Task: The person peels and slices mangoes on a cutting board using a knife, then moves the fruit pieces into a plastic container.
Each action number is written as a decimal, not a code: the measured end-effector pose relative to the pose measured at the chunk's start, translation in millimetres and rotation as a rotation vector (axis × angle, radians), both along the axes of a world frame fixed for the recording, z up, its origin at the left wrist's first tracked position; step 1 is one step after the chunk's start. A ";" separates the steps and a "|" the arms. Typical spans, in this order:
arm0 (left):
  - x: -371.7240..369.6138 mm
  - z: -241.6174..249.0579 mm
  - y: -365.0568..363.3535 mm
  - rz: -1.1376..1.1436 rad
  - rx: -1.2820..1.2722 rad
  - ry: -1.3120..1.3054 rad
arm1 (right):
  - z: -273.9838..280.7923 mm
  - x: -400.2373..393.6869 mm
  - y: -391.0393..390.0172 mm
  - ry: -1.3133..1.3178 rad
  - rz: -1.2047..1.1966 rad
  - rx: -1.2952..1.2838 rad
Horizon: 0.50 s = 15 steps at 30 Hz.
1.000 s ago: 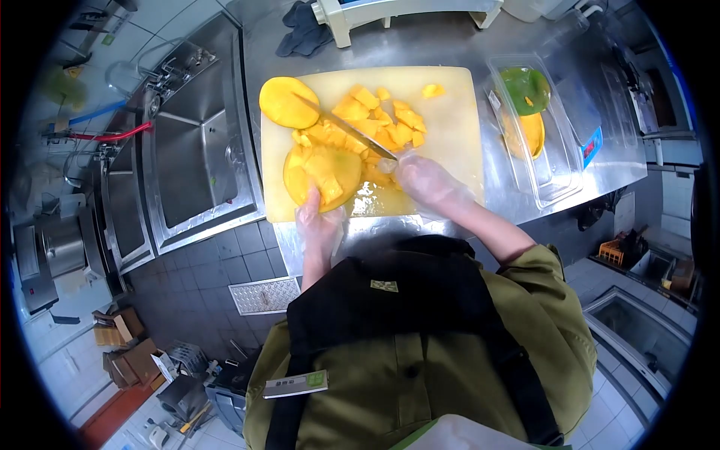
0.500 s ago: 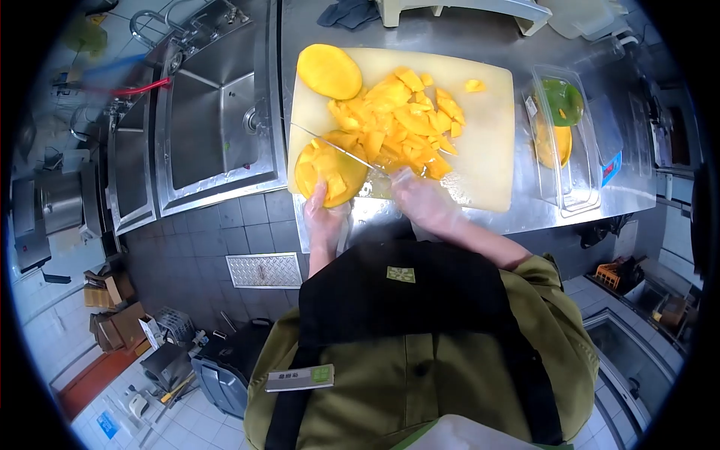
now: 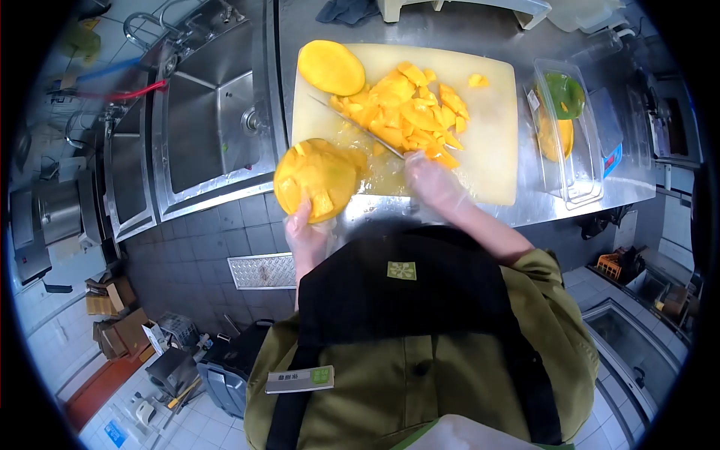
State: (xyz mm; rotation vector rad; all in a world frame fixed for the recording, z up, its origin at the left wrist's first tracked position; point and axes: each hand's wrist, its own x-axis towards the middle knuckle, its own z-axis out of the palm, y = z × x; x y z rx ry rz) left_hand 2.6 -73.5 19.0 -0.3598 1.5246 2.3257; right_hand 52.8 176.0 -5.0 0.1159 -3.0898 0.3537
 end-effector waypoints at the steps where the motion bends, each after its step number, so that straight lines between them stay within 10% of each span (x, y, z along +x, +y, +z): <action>1: -2.5 0.1 -2.8 -0.017 -0.031 0.022 | -2.8 0.0 6.6 -0.015 0.030 -0.067; 5: -18.4 -7.6 0.8 -0.019 0.265 -0.009 | 10.2 -5.2 10.6 -0.054 0.077 -0.220; 8: -20.4 -14.4 0.6 -0.298 -0.717 0.677 | 29.8 -3.1 10.0 -0.017 0.105 -0.150; 15: -34.3 -1.2 4.2 -0.504 -1.014 0.786 | 61.7 -0.3 -7.9 -0.008 0.115 -0.187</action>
